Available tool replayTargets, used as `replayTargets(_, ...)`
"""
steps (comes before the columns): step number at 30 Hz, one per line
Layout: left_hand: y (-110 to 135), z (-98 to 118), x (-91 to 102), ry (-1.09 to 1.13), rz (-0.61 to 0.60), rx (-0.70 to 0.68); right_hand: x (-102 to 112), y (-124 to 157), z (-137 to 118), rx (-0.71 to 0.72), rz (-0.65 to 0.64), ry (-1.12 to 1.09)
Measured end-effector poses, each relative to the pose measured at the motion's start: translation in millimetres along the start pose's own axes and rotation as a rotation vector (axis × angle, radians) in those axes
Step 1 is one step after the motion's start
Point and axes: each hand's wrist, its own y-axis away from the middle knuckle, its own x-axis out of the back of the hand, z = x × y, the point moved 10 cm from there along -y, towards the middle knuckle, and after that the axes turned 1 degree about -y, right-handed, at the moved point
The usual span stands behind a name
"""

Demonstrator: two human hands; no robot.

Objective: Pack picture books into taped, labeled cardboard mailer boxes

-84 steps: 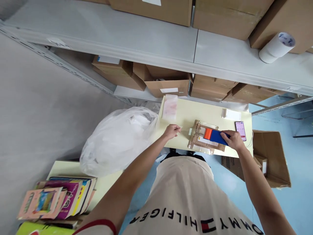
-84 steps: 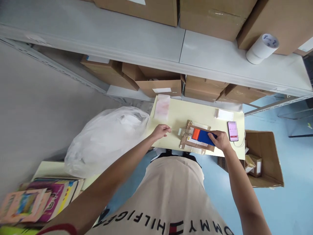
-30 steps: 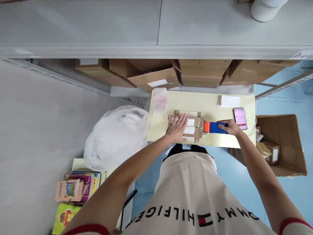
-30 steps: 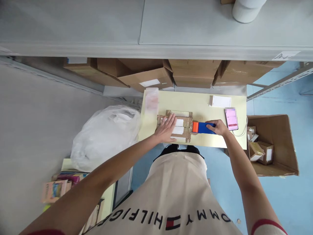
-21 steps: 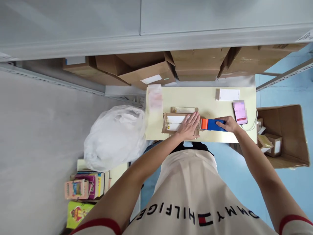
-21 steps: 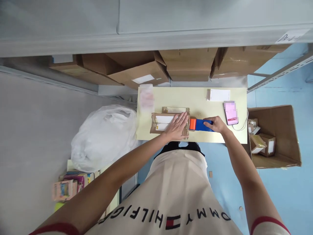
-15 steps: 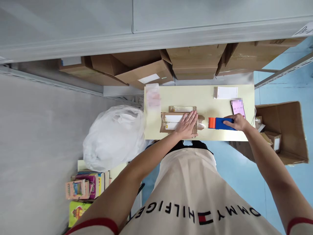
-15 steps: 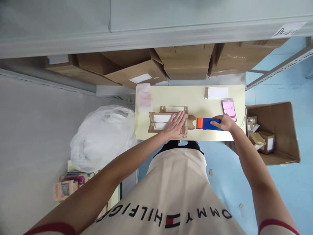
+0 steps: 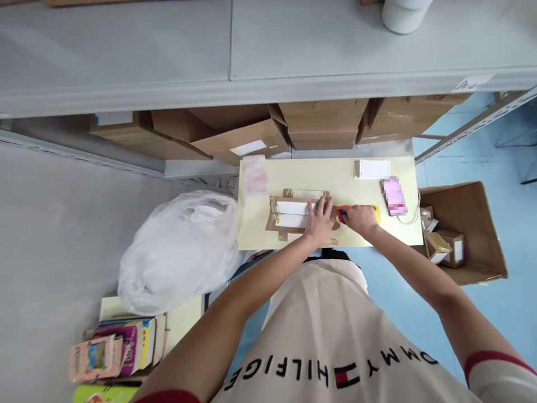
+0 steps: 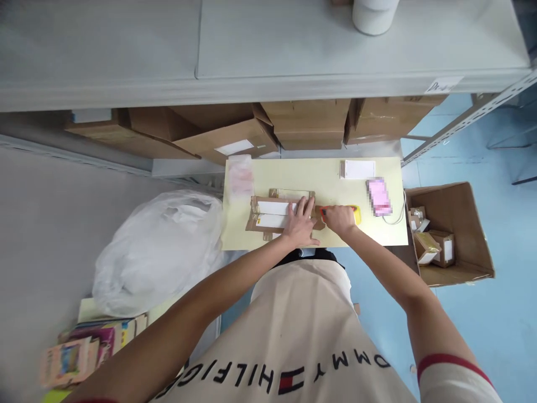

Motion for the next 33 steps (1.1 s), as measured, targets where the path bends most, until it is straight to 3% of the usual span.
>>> replayTargets(3,1.2,-3.6,2.2,0.141,0.024,-0.001,8.4,11.7,44.5,-0.096,0.232,-0.089)
replayTargets(6,13.7,-21.1,12.0,0.289,0.106,-0.021,-12.7,23.4,86.2,-0.206,0.334,-0.209)
replayTargets(8,32.8,-49.7,22.9,0.333,0.238,0.03,-35.3,28.9,100.1,-0.236,0.379,-0.242)
replayTargets(11,80.1,-121.9,28.9,0.398,0.486,0.312,-72.0,34.6,105.0,-0.269,0.404,-0.278)
replayTargets(14,125.0,-190.3,0.0,0.654,0.565,0.591,-96.2,39.6,93.7,-0.262,0.382,-0.331)
replayTargets(17,139.3,-222.6,-38.7,0.956,0.482,0.662,-87.3,54.2,78.7,-0.278,0.475,-0.37)
replayTargets(19,135.9,-226.2,-49.5,1.078,0.448,0.601,-71.2,64.1,63.0,-0.236,0.552,-0.435)
replayTargets(21,127.5,-220.9,-50.8,1.147,0.429,0.502,-60.6,64.8,37.1,-0.101,0.542,-0.554)
replayTargets(24,112.1,-202.5,-47.7,1.204,0.383,0.343,-67.7,49.7,-11.9,0.125,0.351,-0.763)
replayTargets(27,102.3,-186.8,-47.0,1.245,0.336,0.256,-85.9,30.1,-43.9,0.194,0.202,-0.985)
replayTargets(30,99.7,-184.7,-42.4,1.31,0.325,0.223,-88.0,17.8,-46.0,0.134,0.206,-1.151)
replayTargets(33,99.2,-192.7,-25.7,1.351,0.351,0.168,-64.1,14.9,-28.9,0.04,0.276,-1.135)
